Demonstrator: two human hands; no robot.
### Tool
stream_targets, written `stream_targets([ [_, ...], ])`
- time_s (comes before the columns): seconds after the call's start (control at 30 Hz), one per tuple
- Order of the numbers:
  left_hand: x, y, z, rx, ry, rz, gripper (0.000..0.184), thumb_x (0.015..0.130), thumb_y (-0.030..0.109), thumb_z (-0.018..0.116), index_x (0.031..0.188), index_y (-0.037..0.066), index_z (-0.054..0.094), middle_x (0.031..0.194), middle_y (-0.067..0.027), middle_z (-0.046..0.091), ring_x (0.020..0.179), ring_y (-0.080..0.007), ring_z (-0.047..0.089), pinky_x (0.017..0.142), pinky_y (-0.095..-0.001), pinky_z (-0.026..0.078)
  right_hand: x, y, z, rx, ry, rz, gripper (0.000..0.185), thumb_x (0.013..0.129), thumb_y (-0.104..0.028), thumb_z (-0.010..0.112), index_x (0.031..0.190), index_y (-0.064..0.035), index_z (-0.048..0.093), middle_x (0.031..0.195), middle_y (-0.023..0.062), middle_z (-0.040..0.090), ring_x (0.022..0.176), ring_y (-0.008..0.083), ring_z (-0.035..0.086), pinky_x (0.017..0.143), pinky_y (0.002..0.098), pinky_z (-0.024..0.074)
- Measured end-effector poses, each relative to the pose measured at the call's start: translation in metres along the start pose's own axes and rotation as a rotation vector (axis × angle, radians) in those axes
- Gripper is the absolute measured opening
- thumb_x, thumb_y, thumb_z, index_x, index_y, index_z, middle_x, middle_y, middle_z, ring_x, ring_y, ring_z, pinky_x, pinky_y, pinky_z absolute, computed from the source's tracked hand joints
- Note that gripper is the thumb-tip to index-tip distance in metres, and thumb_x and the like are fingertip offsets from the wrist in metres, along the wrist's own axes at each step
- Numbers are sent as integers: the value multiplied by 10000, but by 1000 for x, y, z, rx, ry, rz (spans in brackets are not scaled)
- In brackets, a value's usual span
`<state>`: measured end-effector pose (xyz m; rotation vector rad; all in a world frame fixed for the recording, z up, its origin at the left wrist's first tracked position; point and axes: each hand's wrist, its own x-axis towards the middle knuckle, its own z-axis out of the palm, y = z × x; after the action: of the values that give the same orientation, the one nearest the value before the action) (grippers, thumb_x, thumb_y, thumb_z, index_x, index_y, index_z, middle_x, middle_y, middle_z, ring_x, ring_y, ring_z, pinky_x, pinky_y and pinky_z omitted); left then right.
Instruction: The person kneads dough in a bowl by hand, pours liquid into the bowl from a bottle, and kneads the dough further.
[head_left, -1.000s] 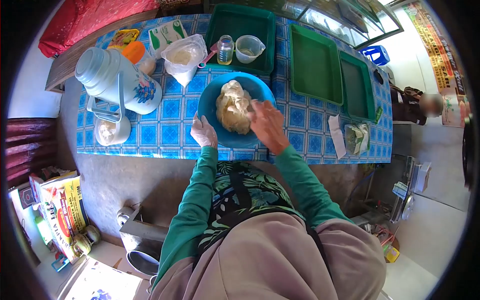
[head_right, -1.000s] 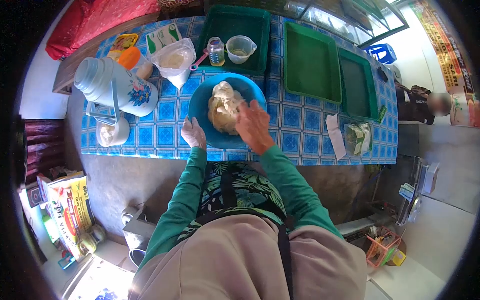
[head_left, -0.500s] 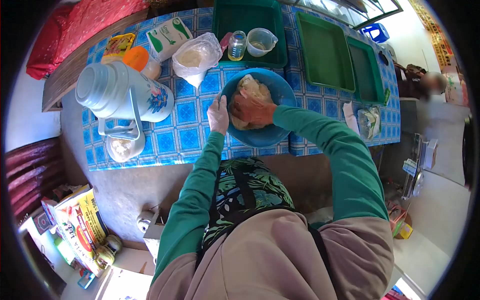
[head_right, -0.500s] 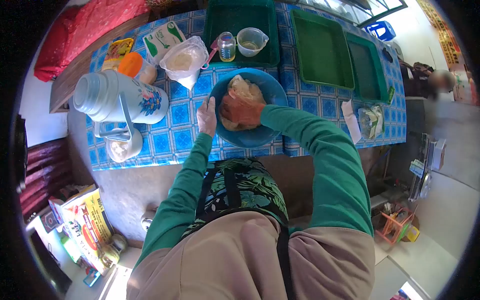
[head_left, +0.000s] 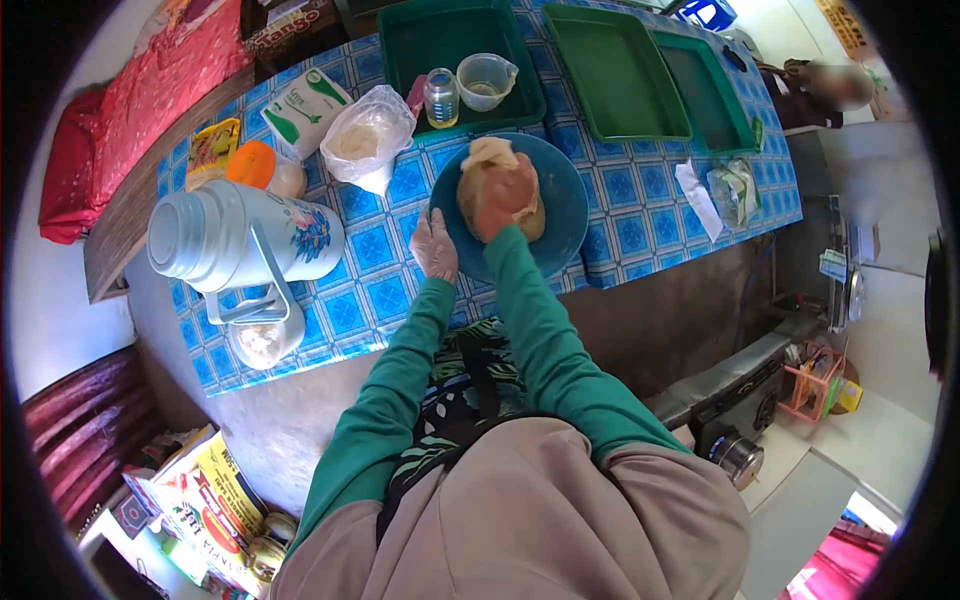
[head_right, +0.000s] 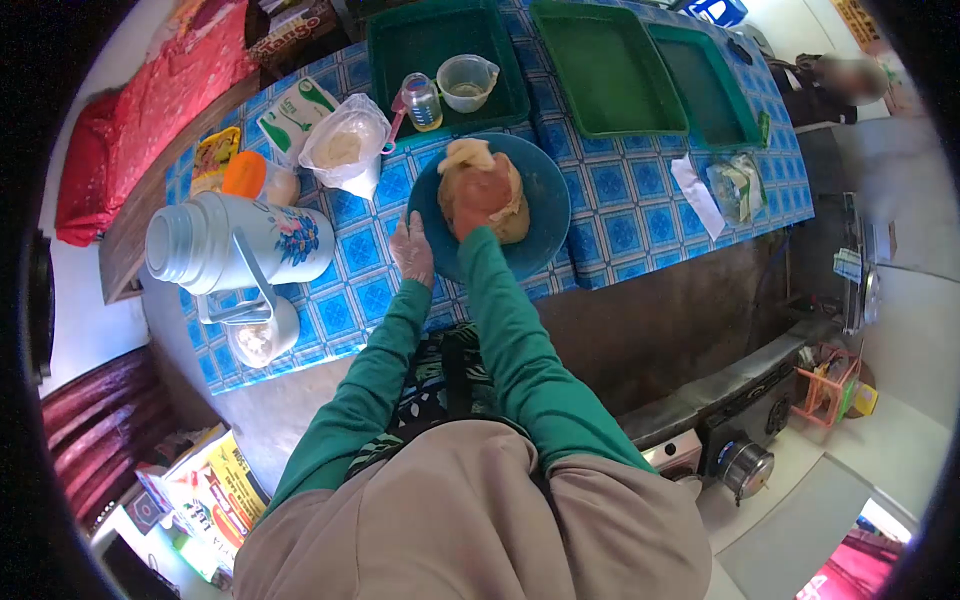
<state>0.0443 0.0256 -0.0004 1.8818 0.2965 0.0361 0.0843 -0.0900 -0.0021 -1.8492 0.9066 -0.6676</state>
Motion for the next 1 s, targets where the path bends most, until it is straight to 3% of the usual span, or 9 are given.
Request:
stream_targets([
  [0.07,-5,6,0,-40,-12,-56,345,896,216,494,1139,-24,542,886,-199,635,747,-268,602,699,-340,453,14,-7,-32,657,-232,250,448,657,-120,609,1086,-25,523,853,82,619,785,269,598,709,377,446],
  [0.13,-5,15,-5,-80,-21,-119,343,894,202,493,1143,-30,536,912,-196,635,767,-271,602,713,-339,452,21,-16,-78,722,-317,492,539,627,-27,641,1139,28,483,970,79,568,894,198,559,722,302,456],
  [0.23,3,22,-11,8,-132,-197,351,873,164,499,1166,-30,515,976,-214,620,870,-284,603,778,-348,447,5,-17,-116,429,-482,53,597,645,-7,597,1219,4,434,1089,143,525,990,242,531,768,347,446],
  [0.3,19,21,-11,86,-148,138,390,843,133,510,1198,-27,486,1030,-232,598,972,-319,579,843,-370,433,-12,-52,-136,-635,-620,-435,663,631,5,592,1267,-49,412,1174,221,464,1083,319,476,833,420,420],
  [0.33,30,22,-10,88,-151,136,390,843,133,510,1198,-27,486,1030,-232,598,972,-319,579,843,-370,433,-14,-57,-137,-636,-620,-431,663,631,5,592,1267,-49,412,1174,221,464,1083,319,476,833,420,420],
  [0.4,53,31,-4,182,-283,286,412,836,152,501,1207,-25,475,1060,-253,574,1025,-359,542,887,-393,413,-16,-62,-138,-802,-598,-1201,656,661,-40,584,1287,-105,398,1164,268,462,1078,382,457,860,484,390],
  [0.6,76,18,13,338,-404,265,374,875,242,441,1126,-16,540,1025,-262,573,973,-393,542,855,-422,420,10,-7,-61,-700,-610,-1545,416,754,-194,533,1152,-84,483,1027,206,520,869,363,538,757,510,428],
  [0.73,67,28,7,333,-396,227,361,883,252,440,1092,-16,561,954,-259,593,912,-392,567,805,-433,436,10,-35,-37,-775,-725,-978,335,725,-205,564,1042,-107,516,925,166,550,853,342,553,716,462,443],
  [1.0,36,16,3,339,-130,261,317,870,222,503,1031,-41,581,844,-262,603,775,-390,593,692,-424,457,37,-7,13,-29,97,74,198,730,-123,581,921,-76,599,809,152,616,788,316,605,684,395,469],
])
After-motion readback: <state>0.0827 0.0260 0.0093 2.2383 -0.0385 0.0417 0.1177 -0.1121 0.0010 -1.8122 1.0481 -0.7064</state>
